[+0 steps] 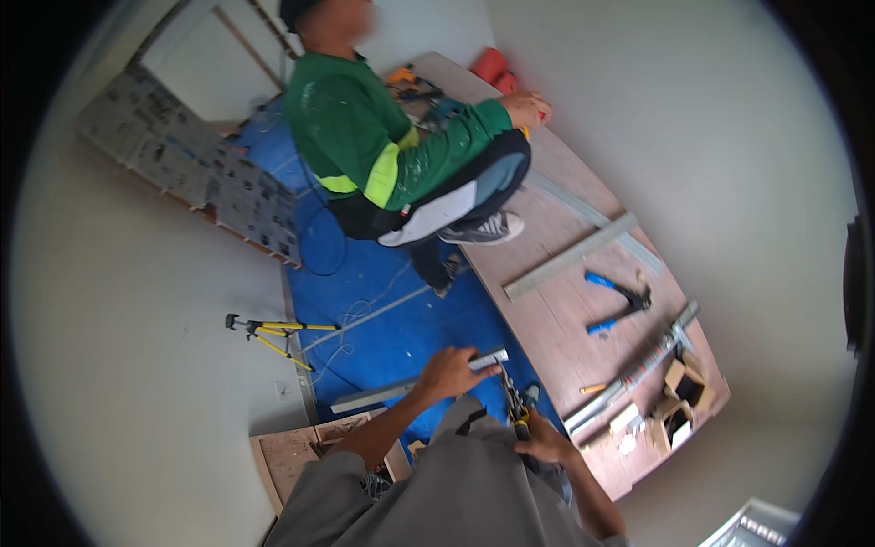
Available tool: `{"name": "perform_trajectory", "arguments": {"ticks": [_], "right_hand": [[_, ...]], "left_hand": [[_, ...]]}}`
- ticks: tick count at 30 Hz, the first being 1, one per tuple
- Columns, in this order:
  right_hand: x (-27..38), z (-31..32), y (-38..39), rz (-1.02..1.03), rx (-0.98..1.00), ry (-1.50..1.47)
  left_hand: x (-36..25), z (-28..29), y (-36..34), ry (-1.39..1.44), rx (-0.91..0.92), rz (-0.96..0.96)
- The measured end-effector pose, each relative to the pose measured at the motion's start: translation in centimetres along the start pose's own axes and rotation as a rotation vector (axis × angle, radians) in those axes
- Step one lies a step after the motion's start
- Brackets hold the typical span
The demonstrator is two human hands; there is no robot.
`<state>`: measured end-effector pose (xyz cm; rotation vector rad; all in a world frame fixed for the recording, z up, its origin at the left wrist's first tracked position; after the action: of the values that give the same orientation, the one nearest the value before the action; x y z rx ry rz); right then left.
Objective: The person measures and marks a metal channel on a workbench, then uses tin snips to cut it to length. They lift the cut piece to the ceiling to check fit against existing channels, mark alignment points, and return to the workbench to cut another piece.
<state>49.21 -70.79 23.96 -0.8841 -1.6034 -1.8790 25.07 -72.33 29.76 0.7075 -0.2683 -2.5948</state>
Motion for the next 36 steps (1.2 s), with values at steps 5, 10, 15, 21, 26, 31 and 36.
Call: {"name": "perform_trajectory", "arguments": {"ticks": [5,10,15,21,26,31,36], "right_hand": [[-1.3,1.6,-0.6,0.073,0.075,0.067],[-1.1,3.2,-1.7,0.051,0.128,0.11],[0.6,5.1,-2.6,0.059,0.16,0.203],[0.3,5.6,-2.8,0.079,0.194,0.206],[-1.0,5.5,-3.1,0.091,0.214,0.225],[-1.7,5.9,-2.9,0.094,0.179,0.203],[-3.0,6.7,-1.9,0.042,0.181,0.169]], "left_hand": [[-0.1,-1.2,0.8,-0.023,0.044,0.134],[-0.6,0.0,0.8,-0.053,-0.073,0.132],[0.3,0.5,0.3,0.025,-0.06,0.245],[0.2,0.0,0.5,0.032,-0.048,0.279],[0.2,-1.0,1.2,0.04,0.02,0.355],[-0.4,-1.5,0.8,0.021,-0.011,0.327],[-1.7,-2.9,-0.6,0.049,0.044,0.274]]}}
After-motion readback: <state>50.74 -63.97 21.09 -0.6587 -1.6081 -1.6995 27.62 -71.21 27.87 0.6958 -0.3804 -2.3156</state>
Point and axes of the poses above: each hand's wrist, its own y-axis away from the middle knuckle, its own z-axis out of the back of the hand, x = y × z, the point moved 8 cm from there along -y, towards the middle knuckle, and after that the axes turned 6 degrees about -y, right-handed, at the moved point
